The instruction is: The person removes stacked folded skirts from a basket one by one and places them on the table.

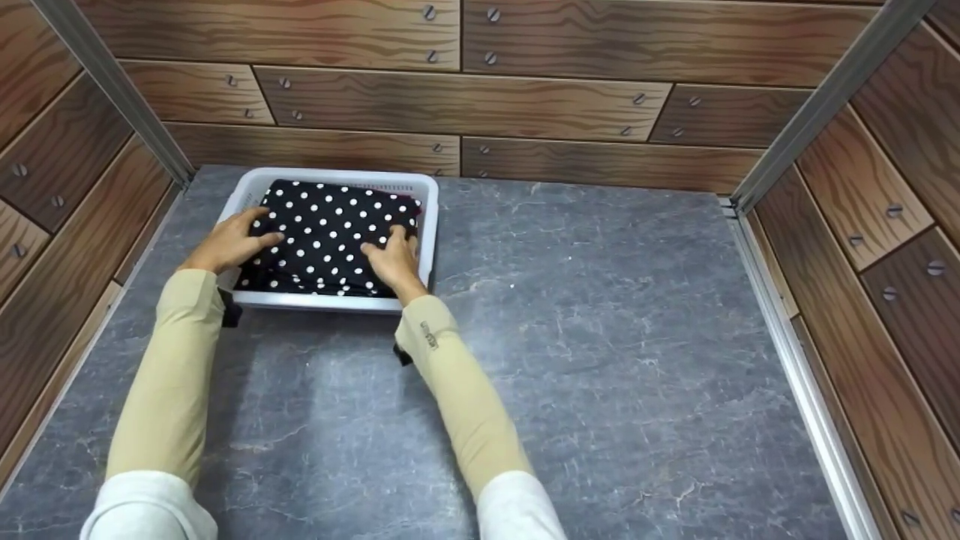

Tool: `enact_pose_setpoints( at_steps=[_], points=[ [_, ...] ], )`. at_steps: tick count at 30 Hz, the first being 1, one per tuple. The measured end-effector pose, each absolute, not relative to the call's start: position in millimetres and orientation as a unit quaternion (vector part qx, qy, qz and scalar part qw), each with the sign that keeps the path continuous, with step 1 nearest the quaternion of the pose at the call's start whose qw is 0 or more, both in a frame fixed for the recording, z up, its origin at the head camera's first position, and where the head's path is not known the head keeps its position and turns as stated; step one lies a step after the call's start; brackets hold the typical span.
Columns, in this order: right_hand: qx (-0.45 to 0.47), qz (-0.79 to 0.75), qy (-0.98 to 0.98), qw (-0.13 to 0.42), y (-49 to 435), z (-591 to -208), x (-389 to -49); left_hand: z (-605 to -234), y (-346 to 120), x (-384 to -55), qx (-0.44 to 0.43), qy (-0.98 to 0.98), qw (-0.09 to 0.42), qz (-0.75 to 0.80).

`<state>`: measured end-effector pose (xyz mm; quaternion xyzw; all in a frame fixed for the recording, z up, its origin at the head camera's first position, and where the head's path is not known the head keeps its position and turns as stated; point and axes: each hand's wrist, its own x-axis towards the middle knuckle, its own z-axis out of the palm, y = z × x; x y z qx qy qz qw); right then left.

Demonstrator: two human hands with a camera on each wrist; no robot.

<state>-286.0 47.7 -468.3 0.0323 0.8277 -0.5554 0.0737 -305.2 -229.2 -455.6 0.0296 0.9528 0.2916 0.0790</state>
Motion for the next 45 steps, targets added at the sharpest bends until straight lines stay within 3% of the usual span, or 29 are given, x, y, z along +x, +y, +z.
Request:
enact_pose_setpoints(
  at_steps=[10, 16, 22, 29, 38, 45],
  points=[
    [0.074, -0.573, 0.815, 0.042, 35.7, -488.6, -283.7, -472.3, -231.7, -302.9, -0.014, 0.917, 0.135, 0.375],
    [0.063, -0.519, 0.852, 0.019, 26.7, -494.0, -280.6, -496.2, -233.9, -296.1, -0.032, 0.912, 0.061, 0.404],
    [0.052, -0.583, 0.81, 0.034, 29.4, -496.8, -281.6, -505.1, -236.7, -294.6, -0.05, 0.886, -0.021, 0.46],
    [0.062, -0.648, 0.756, 0.067, 34.2, -501.3, -282.3, -511.0, -238.3, -292.6, -0.033, 0.886, 0.044, 0.46],
    [0.027, -0.667, 0.742, 0.068, 37.7, -493.9, -289.3, -501.1, -239.5, -299.9, 0.007, 0.86, 0.04, 0.509],
    [0.024, -0.634, 0.77, 0.069, 43.0, -492.5, -294.0, -499.2, -234.9, -310.4, 0.056, 0.847, 0.079, 0.523]
  ],
)
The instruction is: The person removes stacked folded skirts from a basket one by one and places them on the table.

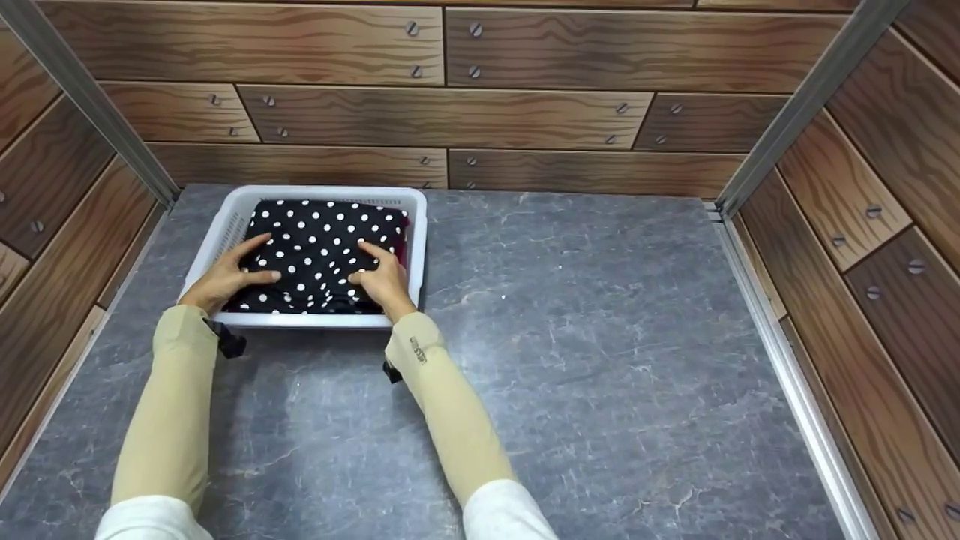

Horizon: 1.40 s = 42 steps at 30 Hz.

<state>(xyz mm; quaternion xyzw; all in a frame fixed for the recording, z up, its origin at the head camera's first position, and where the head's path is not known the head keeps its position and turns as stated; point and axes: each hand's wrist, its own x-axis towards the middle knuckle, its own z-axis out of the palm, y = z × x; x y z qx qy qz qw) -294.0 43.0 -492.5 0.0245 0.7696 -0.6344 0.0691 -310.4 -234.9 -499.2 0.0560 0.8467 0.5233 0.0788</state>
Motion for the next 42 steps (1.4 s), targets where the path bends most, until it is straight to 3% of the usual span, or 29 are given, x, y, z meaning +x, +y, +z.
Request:
enact_pose_setpoints(
  at_steps=[17, 25, 32, 42],
  points=[
    [0.025, -0.615, 0.784, 0.076, 35.2, -491.5, -290.3, -502.3, -235.9, -308.9, 0.035, 0.854, 0.037, 0.517],
    [0.024, -0.612, 0.786, 0.079, 33.5, -489.7, -292.3, -501.2, -231.7, -308.6, 0.03, 0.891, -0.023, 0.453],
    [0.024, -0.611, 0.786, 0.089, 38.6, -489.8, -291.5, -500.0, -229.5, -312.0, 0.028, 0.856, 0.038, 0.514],
    [0.037, -0.629, 0.772, 0.085, 40.9, -489.6, -291.4, -493.1, -223.4, -311.3, 0.026, 0.849, 0.087, 0.521]
  ],
)
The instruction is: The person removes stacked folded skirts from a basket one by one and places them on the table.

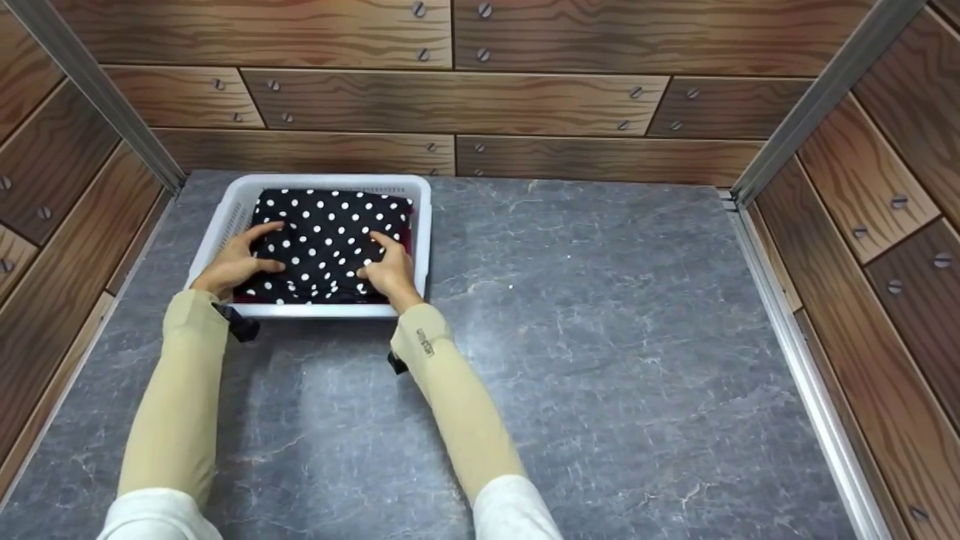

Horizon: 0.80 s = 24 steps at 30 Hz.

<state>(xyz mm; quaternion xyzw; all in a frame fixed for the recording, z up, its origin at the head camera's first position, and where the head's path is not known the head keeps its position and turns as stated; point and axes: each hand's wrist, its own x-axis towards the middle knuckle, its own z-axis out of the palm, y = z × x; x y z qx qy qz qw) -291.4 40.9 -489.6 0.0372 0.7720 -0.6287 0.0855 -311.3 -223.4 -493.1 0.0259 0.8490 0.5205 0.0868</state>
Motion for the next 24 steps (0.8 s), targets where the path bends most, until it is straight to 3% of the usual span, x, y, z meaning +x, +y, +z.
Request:
enact_pose_setpoints(
  at_steps=[11, 24],
  points=[
    [0.012, -0.638, 0.767, 0.062, 51.9, -473.4, -293.0, -476.2, -214.8, -307.0, 0.059, 0.838, 0.035, 0.542],
    [-0.026, -0.651, 0.758, 0.026, 99.0, -445.5, -299.6, -448.6, -178.8, -300.2, 0.084, 0.795, -0.002, 0.601]
  ],
)
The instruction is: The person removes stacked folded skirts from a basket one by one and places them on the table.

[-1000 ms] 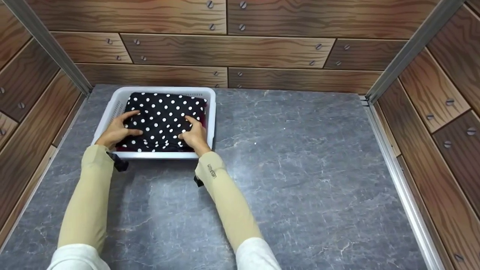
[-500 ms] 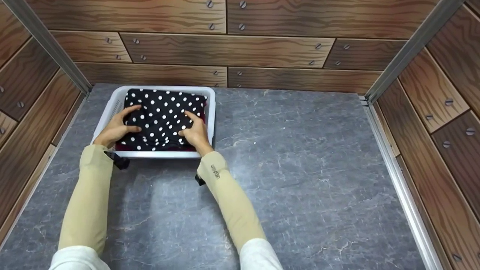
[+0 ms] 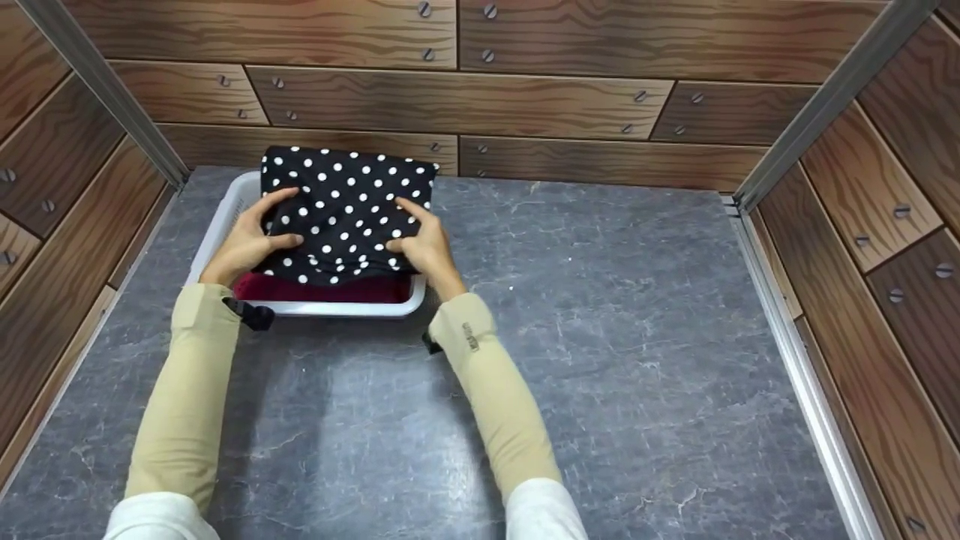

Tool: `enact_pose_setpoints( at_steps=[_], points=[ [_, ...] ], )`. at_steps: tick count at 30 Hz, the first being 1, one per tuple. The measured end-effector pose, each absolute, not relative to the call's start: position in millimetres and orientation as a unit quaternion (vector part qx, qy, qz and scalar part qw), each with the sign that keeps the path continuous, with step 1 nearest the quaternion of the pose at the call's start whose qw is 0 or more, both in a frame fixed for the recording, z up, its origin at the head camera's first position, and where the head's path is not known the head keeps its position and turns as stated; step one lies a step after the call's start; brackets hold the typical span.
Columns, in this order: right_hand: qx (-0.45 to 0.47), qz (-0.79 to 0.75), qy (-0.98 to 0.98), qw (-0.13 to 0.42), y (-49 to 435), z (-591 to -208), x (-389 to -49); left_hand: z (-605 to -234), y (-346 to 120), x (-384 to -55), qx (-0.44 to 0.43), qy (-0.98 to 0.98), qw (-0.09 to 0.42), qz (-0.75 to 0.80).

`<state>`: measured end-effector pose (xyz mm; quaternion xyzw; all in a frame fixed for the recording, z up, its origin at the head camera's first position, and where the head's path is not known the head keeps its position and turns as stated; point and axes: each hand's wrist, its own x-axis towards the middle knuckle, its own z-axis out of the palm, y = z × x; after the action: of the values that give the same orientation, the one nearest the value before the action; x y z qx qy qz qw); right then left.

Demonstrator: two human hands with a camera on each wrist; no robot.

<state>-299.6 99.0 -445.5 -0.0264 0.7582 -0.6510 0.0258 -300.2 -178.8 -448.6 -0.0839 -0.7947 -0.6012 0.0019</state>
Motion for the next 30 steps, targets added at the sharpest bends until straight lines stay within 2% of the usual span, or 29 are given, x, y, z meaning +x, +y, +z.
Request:
enact_pose_setpoints(
  at_steps=[30],
  points=[
    [0.018, -0.664, 0.746, 0.044, 245.7, -424.6, -293.9, -443.0, -47.0, -307.6, -0.133, -0.765, -0.012, -0.631]
  ],
)
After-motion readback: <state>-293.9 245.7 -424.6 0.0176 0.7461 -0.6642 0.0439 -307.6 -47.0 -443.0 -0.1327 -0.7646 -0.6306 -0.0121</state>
